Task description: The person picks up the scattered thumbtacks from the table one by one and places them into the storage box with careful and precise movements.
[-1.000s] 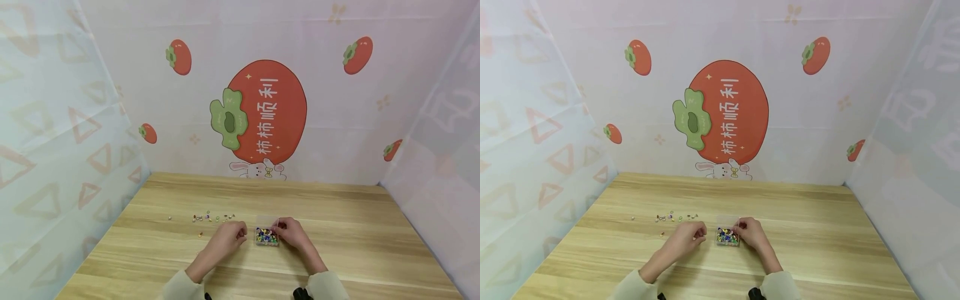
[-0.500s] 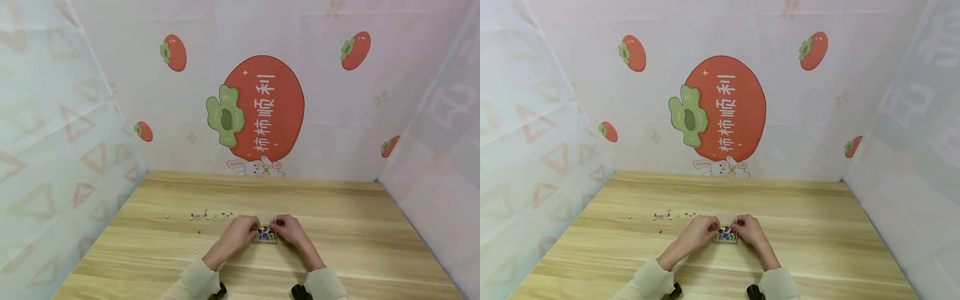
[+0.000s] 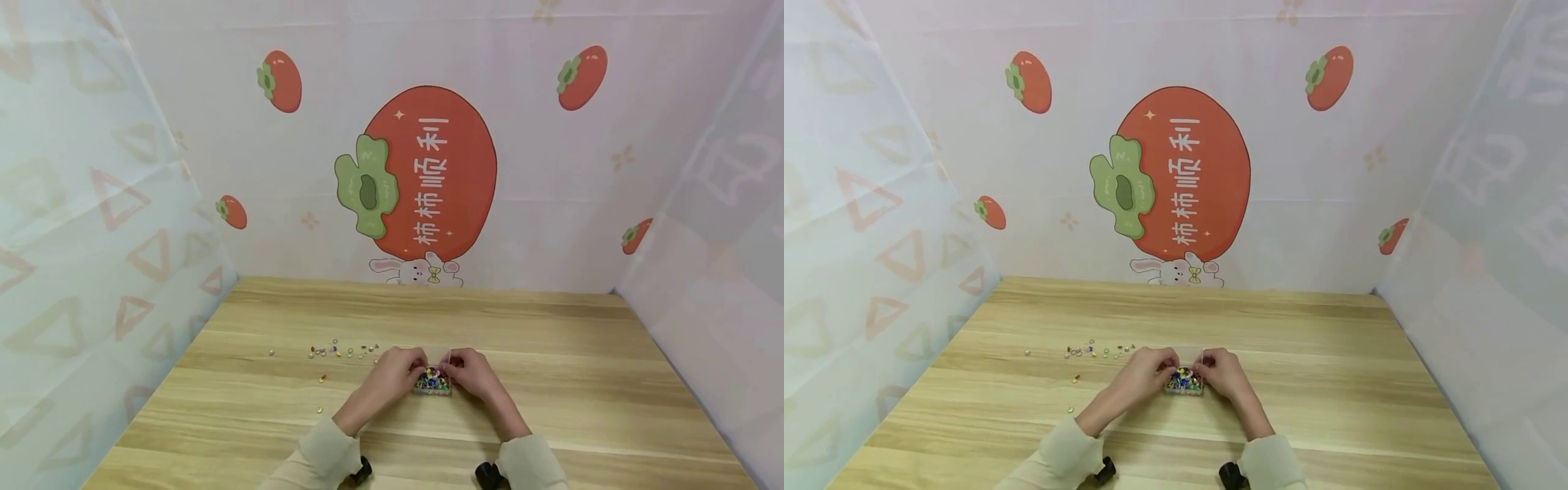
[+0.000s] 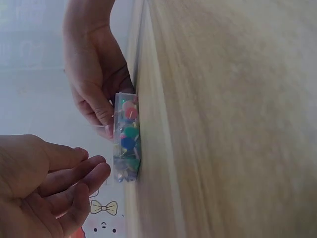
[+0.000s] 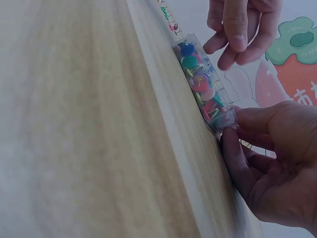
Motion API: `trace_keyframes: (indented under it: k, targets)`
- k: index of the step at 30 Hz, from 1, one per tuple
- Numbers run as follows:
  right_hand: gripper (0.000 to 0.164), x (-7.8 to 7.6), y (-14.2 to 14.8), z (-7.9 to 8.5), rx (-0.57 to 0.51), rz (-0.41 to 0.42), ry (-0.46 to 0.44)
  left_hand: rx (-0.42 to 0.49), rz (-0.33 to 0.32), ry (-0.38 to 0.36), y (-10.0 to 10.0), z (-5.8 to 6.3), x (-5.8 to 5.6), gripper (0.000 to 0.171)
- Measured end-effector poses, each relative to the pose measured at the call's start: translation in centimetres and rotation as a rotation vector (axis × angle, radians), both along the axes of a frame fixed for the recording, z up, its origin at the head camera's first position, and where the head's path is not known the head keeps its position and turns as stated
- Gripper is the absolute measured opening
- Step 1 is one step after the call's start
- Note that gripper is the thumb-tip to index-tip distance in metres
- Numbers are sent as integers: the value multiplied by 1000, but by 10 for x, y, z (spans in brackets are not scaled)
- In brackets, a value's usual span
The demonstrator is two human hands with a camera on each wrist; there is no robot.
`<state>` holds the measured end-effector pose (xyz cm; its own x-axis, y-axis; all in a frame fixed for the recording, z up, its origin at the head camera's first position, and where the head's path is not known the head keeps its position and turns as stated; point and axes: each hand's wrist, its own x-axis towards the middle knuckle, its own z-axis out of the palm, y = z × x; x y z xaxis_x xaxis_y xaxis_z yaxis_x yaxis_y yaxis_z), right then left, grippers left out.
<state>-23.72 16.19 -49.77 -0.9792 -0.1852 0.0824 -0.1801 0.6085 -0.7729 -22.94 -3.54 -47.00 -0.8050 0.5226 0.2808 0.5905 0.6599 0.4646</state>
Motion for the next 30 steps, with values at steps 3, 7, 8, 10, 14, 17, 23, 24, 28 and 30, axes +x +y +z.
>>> trace_keyframes:
  k: [3, 7, 8, 10, 14, 17, 23, 24, 28, 30]
  targets:
    - [8, -1, 1, 0, 1, -9, 6, 1, 9, 0, -7, 3, 0, 7]
    - [9, -3, 3, 1, 12, -21, 4, -6, 10, 18, -18, 9, 2, 7]
    - [9, -3, 3, 1, 14, -21, 0, -10, 11, 24, -21, 11, 3, 7]
    - [10, -3, 4, 1, 18, -20, -3, -10, 20, 31, -28, 14, 5, 7]
    - [8, -2, 3, 0, 19, -18, -2, -5, 61, 44, -45, 18, 9, 5]
    - [7, 0, 2, -2, 18, -13, 1, -2, 83, 46, -57, 19, 12, 5]
    - [9, 0, 1, -2, -4, 8, -4, -12, 116, 38, -82, 21, 18, 6]
    - [9, 0, 0, -1, -6, 11, -5, -11, 127, 33, -87, 21, 19, 6]
    - [9, 0, 0, -1, 1, 12, -3, -23, 196, 7, -106, 21, 24, 5]
    - [9, 0, -1, 0, 3, 10, -4, -25, 216, -5, -115, 20, 26, 6]
